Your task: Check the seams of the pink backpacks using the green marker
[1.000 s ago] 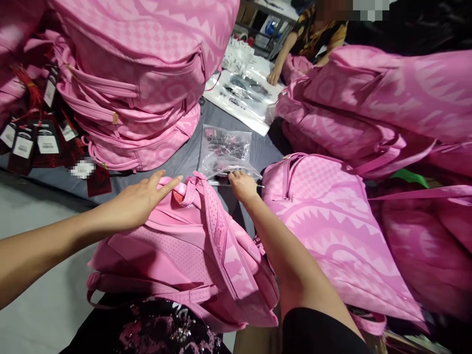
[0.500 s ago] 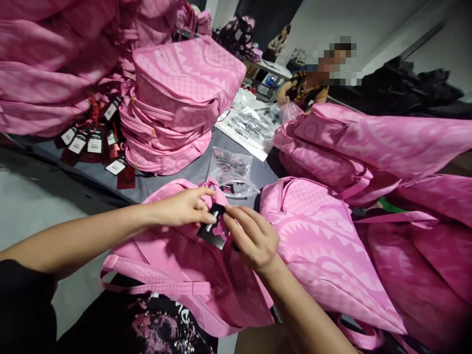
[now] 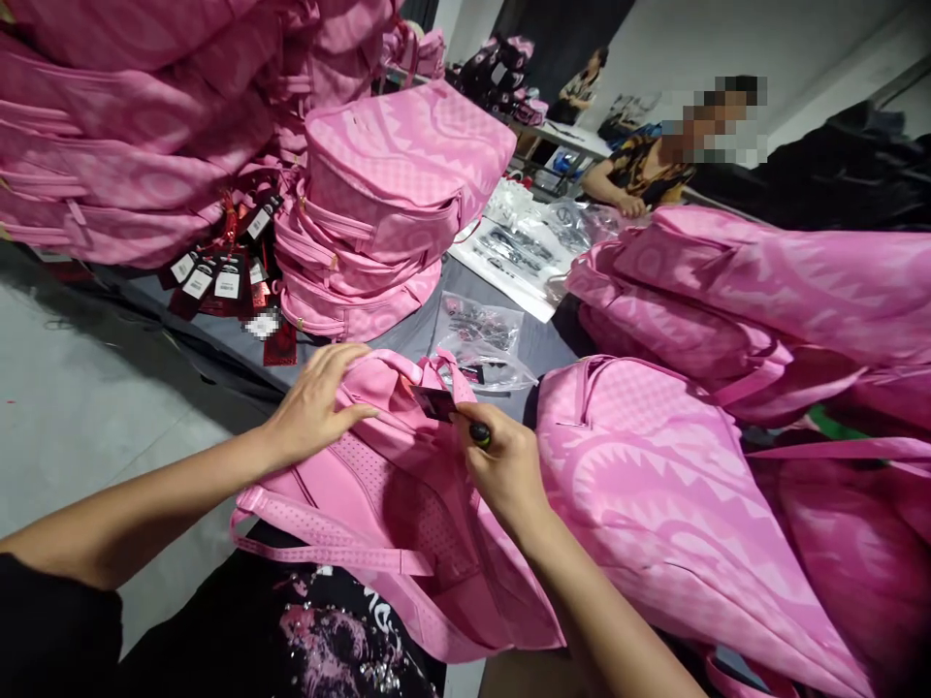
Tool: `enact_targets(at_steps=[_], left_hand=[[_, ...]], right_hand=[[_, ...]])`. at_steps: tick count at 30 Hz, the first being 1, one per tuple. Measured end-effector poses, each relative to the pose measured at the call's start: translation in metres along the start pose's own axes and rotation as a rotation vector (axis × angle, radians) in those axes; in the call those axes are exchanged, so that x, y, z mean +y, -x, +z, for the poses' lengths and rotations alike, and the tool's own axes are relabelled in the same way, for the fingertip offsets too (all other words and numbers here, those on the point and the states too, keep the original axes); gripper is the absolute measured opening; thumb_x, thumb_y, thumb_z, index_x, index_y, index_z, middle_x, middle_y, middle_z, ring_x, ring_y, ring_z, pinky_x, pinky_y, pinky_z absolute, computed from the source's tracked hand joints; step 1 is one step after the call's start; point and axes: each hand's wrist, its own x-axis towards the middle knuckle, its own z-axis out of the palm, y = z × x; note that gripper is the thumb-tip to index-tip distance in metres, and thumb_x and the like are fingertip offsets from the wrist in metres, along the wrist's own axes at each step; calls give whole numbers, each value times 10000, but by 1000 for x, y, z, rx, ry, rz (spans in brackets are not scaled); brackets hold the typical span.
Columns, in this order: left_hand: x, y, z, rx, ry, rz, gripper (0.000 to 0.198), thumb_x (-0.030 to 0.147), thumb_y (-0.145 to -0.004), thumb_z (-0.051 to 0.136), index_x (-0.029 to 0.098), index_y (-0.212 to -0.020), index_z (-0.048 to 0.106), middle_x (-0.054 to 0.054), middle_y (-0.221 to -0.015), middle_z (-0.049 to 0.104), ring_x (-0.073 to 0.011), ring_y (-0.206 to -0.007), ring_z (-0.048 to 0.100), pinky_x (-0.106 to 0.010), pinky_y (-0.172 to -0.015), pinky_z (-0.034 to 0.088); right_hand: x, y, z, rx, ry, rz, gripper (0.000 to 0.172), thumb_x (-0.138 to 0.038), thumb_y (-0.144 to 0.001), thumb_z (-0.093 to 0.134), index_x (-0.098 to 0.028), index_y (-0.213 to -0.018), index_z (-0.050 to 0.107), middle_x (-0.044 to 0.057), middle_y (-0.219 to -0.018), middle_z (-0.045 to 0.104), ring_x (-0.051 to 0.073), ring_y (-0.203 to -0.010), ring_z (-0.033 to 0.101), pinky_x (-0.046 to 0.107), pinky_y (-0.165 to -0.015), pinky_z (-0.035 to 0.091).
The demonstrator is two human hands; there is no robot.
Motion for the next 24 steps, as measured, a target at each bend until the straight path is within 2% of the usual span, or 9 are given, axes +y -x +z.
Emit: enact_targets(at_steps=[2,4,6,8,10,16,20,24], left_hand=[[-24,8,1,-34,-124,-137,960,528,-777,766,113,-1516,315,-235,-1561,377,-368,-1467,346,-570,-1198,304],[-40,15,5,-157,-139,-250,1070,528,-761,780,101,-1563,215,-257,-1581,339,-381,-1465,361,-569,-1179,343],[-47,21,10,-230,-103,-275,985,487,-790,766,123,-1550,255,-230,-1533,433,-346,-1409,460,-524,-1146,407],[-48,25,15,-205,-77,-244,853,431,-808,762,164,-1501,342,-182,-1471,523,-308,-1353,531,-490,-1129,438],[-49,28,18,-151,-72,-198,799,386,-799,778,194,-1465,380,-151,-1429,569,-286,-1316,568,-468,-1109,463],[-57,30,26,-107,-123,-132,748,309,-804,785,156,-1430,405,-177,-1382,603,-285,-1261,614,-435,-1063,508],[-60,30,27,-114,-137,-123,770,319,-806,785,149,-1443,387,-185,-1395,590,-289,-1265,609,-436,-1059,510],[-62,30,27,-109,-120,-103,815,399,-805,783,160,-1460,361,-176,-1409,579,-284,-1277,600,-430,-1061,509]], right_hand=[[2,-5,12,-99,132,5,245,-119,-837,548,-212,-967,734,68,-922,773,207,-849,717,281,-731,523],[-2,-12,24,-262,254,16,350,-53,-805,545,-222,-1047,733,66,-942,774,209,-871,715,270,-734,509],[-11,-19,33,-452,332,29,392,-44,-809,545,-233,-1103,723,65,-961,774,209,-883,717,259,-722,489],[-19,-27,39,-622,378,41,369,-83,-836,558,-240,-1131,714,72,-985,774,217,-903,723,257,-715,473],[-23,-33,45,-725,429,53,311,-139,-874,557,-242,-1123,714,84,-971,774,231,-910,727,262,-706,461],[-23,-41,60,-844,481,-63,245,-158,-939,496,-201,-1044,713,97,-942,769,225,-878,722,267,-713,443],[-31,-45,56,-910,519,-131,239,-117,-934,491,-176,-1030,702,99,-966,753,227,-862,719,271,-688,439],[-38,-46,54,-814,571,-109,234,-162,-979,461,-168,-1103,660,108,-1022,722,221,-839,713,266,-631,414]])
